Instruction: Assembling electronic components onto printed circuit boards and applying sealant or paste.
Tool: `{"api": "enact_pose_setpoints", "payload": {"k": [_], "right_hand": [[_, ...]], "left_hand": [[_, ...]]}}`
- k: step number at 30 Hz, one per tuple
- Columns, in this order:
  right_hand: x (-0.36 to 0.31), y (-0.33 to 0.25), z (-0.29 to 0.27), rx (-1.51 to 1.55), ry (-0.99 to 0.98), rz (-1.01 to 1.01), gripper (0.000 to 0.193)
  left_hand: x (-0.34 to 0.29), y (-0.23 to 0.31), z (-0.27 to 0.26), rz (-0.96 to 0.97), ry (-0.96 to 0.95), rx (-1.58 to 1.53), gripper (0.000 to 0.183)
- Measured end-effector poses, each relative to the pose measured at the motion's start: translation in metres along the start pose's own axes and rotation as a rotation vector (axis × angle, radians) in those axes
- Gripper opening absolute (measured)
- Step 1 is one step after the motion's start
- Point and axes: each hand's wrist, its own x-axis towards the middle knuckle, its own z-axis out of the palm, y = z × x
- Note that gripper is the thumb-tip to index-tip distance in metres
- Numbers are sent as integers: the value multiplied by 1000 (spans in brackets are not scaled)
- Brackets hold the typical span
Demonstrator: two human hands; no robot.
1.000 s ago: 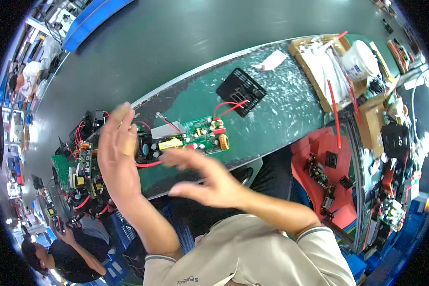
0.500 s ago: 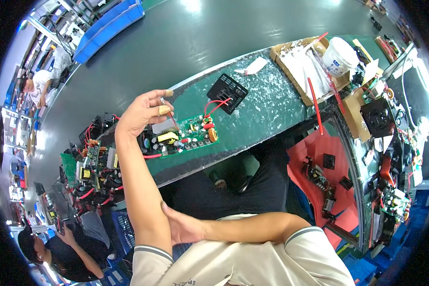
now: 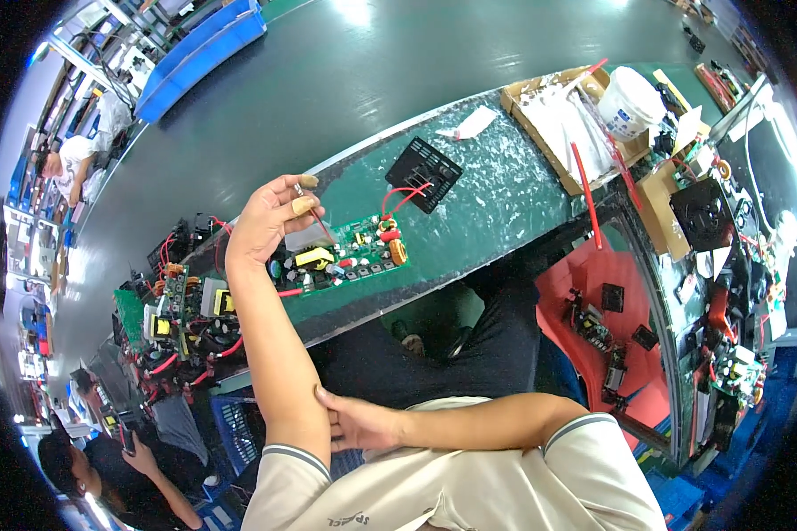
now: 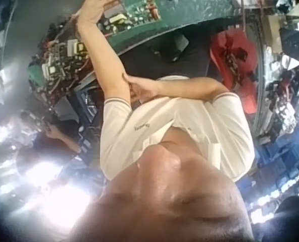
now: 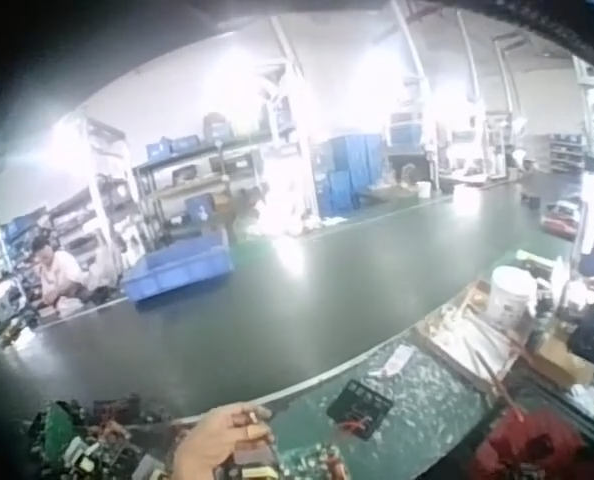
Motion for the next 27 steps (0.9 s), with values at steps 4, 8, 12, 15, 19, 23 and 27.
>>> {"api": "enact_pose_setpoints", "payload": {"k": [4,8,12,15,19,23,27], "right_hand": [[-2,-27,-2,-331,103,-45,69],[-34,-81,11,-575,238,-199,58],[-64,-155,42,-1137,558,-860,35],[-68,-197,66,-1318,738,-1188,27],[-69,-217,72,-1705,706,-1200,19],[-68,-222,58,-1316,633,-1034,15],[-54,-218,50,-961,544,-926,15]], "left_hand": [[-6,-5,-2,12,48,-8,29],[-21,-20,19,61,103,-84,25],[-36,-42,50,174,317,-311,21],[-45,-52,67,188,367,-192,14],[-38,-53,63,287,290,-106,10],[-36,-49,59,286,328,-140,6],[-40,-61,63,209,363,-625,9]]}}
